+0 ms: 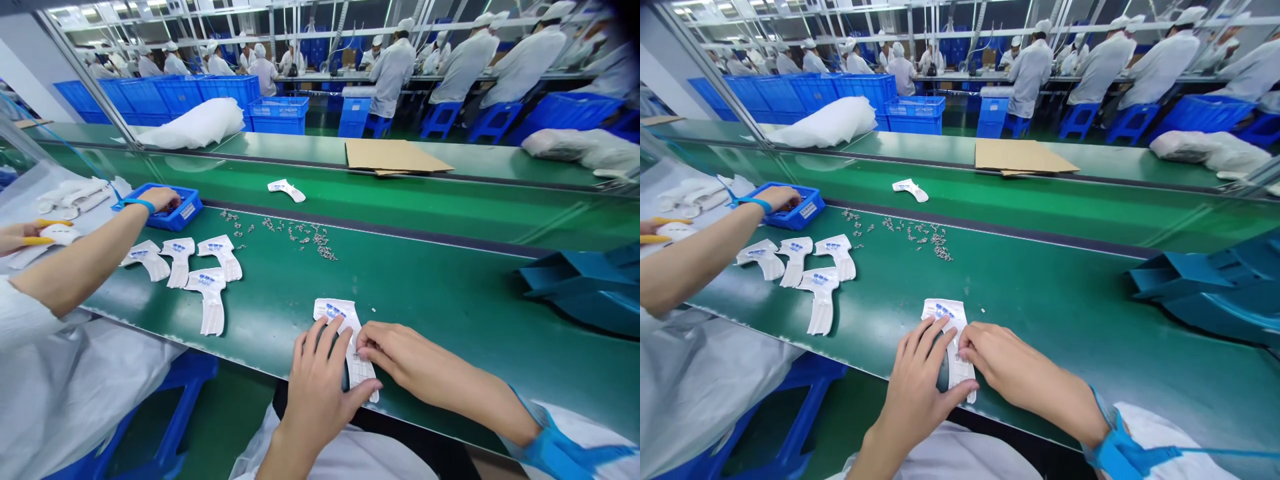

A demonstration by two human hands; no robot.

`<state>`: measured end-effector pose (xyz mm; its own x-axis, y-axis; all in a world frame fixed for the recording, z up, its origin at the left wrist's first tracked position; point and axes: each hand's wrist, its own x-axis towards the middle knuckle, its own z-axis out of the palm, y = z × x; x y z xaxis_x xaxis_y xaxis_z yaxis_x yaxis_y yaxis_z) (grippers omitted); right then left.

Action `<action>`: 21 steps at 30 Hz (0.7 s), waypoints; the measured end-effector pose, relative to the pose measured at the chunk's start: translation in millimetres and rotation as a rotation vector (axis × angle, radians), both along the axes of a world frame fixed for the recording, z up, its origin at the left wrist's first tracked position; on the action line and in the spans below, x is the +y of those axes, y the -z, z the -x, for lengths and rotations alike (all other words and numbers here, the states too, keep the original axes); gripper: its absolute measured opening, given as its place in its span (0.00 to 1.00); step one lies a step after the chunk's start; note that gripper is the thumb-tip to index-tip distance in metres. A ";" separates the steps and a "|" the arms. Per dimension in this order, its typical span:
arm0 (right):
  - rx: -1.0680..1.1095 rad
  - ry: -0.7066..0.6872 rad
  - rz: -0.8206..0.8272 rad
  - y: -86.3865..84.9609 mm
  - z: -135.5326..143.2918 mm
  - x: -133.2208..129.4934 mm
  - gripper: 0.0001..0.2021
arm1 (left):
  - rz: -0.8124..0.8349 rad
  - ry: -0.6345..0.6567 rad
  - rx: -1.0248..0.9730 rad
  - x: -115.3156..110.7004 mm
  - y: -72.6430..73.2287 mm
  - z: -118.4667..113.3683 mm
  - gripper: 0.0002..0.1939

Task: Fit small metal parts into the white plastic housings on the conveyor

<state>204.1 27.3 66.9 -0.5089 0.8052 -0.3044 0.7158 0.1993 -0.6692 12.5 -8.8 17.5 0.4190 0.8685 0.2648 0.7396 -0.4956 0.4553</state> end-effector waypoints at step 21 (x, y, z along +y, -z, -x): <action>0.359 0.410 0.265 19.1 9.1 -14.8 0.18 | -0.071 -0.031 0.006 2.7 4.0 1.0 0.30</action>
<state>195.0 12.5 47.8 -0.2812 0.8778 -0.3878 0.4194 -0.2510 -0.8724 11.5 -6.1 13.5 0.3938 0.8603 0.3236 0.7581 -0.5031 0.4150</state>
